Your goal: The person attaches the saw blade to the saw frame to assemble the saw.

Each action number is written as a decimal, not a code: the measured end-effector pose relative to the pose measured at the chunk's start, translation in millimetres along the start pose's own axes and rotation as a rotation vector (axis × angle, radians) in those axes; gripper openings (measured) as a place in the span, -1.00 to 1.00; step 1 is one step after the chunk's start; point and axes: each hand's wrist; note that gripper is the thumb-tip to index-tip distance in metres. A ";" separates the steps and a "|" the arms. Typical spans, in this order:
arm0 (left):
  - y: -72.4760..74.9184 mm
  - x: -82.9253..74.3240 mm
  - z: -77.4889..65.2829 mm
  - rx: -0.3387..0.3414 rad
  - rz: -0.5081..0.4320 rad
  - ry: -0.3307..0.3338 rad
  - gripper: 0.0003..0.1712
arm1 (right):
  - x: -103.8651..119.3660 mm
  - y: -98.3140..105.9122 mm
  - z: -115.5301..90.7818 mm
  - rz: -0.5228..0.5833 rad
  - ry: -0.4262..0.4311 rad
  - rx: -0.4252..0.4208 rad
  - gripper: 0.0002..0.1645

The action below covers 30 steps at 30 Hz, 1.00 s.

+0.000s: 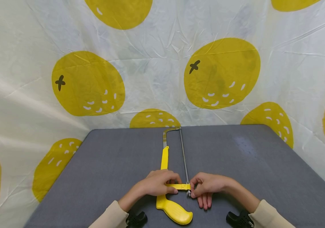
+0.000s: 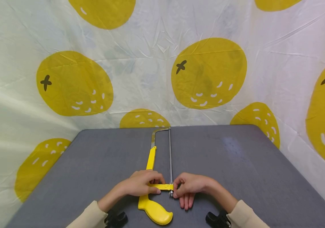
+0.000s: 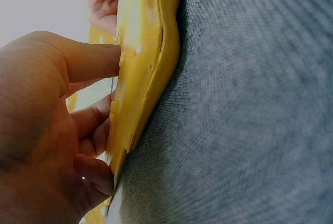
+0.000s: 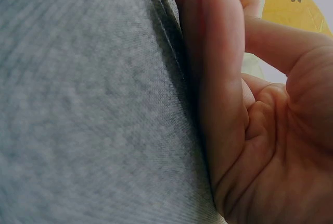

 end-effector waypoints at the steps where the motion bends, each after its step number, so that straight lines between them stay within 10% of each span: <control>1: 0.1 -0.1 0.2 0.000 0.001 0.000 -0.81 | 0.1 0.1 -0.1 0.000 -0.001 -0.002 -0.95; 30: 1.8 -1.5 0.2 0.005 -0.005 0.021 -0.80 | 5.1 1.1 -0.6 -0.020 -0.008 0.009 -0.83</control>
Point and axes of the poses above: each hand's wrist, its own z-axis towards the middle knuckle, its own y-axis out of the back of the hand, x = y × z, and after that the axes turned 15 degrees about y, right-handed
